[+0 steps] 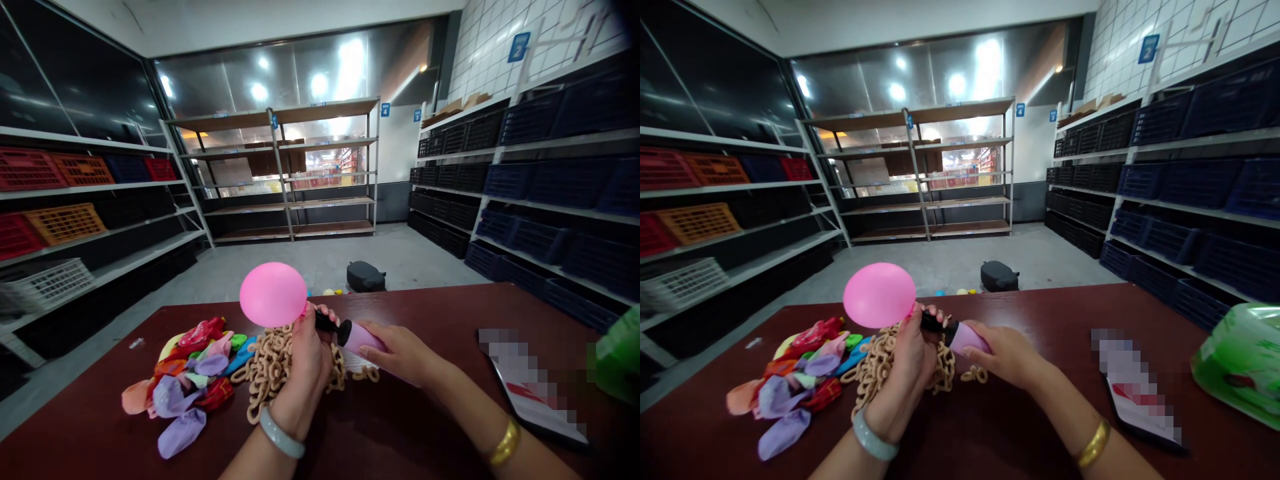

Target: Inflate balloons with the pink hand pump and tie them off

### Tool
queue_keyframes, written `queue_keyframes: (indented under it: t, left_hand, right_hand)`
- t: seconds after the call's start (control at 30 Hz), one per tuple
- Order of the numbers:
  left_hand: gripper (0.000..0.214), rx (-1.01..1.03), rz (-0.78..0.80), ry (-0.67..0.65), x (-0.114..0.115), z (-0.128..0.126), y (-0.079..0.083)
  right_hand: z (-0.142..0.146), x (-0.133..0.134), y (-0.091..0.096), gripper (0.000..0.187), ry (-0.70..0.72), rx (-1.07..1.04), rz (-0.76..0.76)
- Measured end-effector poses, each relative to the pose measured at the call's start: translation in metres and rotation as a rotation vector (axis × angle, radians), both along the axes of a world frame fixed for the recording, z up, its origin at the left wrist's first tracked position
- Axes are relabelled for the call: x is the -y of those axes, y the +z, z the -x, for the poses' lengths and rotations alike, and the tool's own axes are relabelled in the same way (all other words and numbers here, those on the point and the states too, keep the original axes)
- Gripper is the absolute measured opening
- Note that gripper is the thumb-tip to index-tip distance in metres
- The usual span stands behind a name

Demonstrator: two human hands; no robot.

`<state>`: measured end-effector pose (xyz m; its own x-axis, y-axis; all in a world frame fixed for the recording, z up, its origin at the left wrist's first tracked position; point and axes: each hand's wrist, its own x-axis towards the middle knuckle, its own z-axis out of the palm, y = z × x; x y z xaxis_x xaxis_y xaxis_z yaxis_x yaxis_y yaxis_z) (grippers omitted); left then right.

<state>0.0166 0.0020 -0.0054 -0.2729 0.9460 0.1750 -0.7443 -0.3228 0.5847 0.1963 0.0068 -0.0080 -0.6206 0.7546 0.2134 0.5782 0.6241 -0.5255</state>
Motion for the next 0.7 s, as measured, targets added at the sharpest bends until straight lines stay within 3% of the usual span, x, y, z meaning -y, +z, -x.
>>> queue_keyframes:
  t: [0.4,0.7]
  left_hand:
    - [0.022,0.039,-0.036,0.135,-0.016,0.064,0.025]
    - [0.020,0.047,-0.058,0.115,-0.017,0.054,0.017]
  right_hand:
    - [-0.013,-0.006,0.002,0.058,-0.007,0.026,0.038]
    - [-0.015,0.000,0.013,0.048,-0.011,0.022,0.005]
